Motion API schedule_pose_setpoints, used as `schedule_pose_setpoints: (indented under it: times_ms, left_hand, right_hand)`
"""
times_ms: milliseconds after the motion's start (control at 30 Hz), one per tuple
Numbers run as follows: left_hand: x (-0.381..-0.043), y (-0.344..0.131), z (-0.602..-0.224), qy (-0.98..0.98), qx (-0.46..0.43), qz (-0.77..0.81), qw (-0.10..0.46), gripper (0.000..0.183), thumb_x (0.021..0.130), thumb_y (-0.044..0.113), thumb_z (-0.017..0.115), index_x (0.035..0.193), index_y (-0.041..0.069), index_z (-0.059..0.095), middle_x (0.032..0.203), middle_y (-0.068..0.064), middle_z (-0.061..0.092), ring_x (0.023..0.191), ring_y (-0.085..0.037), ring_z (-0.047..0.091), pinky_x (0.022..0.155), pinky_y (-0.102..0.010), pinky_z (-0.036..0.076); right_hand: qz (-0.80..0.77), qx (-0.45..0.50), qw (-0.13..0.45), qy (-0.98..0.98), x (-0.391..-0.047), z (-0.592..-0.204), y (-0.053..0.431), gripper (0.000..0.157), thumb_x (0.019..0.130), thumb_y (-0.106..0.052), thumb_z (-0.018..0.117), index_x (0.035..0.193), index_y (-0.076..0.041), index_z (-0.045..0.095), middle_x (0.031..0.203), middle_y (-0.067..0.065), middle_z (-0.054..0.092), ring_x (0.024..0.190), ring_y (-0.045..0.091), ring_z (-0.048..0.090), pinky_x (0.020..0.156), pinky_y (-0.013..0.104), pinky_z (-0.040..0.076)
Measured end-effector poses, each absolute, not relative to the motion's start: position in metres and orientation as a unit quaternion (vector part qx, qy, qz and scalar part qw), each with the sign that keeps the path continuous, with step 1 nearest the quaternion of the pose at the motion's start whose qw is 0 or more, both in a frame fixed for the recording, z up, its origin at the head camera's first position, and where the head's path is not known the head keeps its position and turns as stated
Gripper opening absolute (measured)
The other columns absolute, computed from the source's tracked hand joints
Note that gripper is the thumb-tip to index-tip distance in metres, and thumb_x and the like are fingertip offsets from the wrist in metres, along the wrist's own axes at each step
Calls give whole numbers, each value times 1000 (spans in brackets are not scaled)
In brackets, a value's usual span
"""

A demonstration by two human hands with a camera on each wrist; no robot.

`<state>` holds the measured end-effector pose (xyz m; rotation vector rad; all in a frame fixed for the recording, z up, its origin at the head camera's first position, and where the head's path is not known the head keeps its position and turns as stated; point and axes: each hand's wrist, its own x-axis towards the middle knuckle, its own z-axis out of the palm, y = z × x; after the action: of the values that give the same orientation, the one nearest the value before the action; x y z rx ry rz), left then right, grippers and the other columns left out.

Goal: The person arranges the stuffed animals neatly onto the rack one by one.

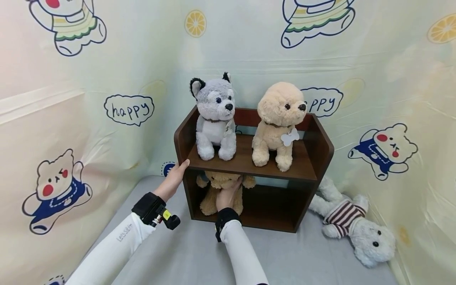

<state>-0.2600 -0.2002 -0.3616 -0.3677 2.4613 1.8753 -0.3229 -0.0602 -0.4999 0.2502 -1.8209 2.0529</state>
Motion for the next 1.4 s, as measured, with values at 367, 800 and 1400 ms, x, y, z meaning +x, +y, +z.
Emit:
schedule_pose_setpoints:
  times_ms: [367, 800, 1400]
  left_hand:
    - [-258, -200, -362, 787, -122, 604, 10, 66, 98, 44, 28, 145, 2, 11, 149, -19, 13, 136, -35, 14, 107, -52, 16]
    - [-260, -200, -362, 790, -124, 600, 13, 67, 98, 44, 28, 144, 0, 10, 149, -20, 12, 136, -35, 13, 108, -50, 16]
    - [-260, -200, -365, 788, -116, 604, 6, 66, 98, 44, 28, 144, 1, 10, 149, -20, 13, 135, -36, 14, 107, -52, 16]
  right_hand:
    - [536, 103, 207, -812, -333, -527, -49, 72, 84, -2, 63, 138, 8, 16, 145, 27, 8, 132, 40, 17, 102, 48, 30]
    - [511, 129, 162, -834, -330, -531, -39, 69, 84, -6, 64, 137, 7, 21, 140, 36, 6, 128, 50, 18, 92, 53, 38]
    - [388, 164, 169, -891, -323, -526, -15, 62, 82, -17, 69, 129, 6, 36, 129, 33, 31, 115, 46, 38, 83, 48, 45]
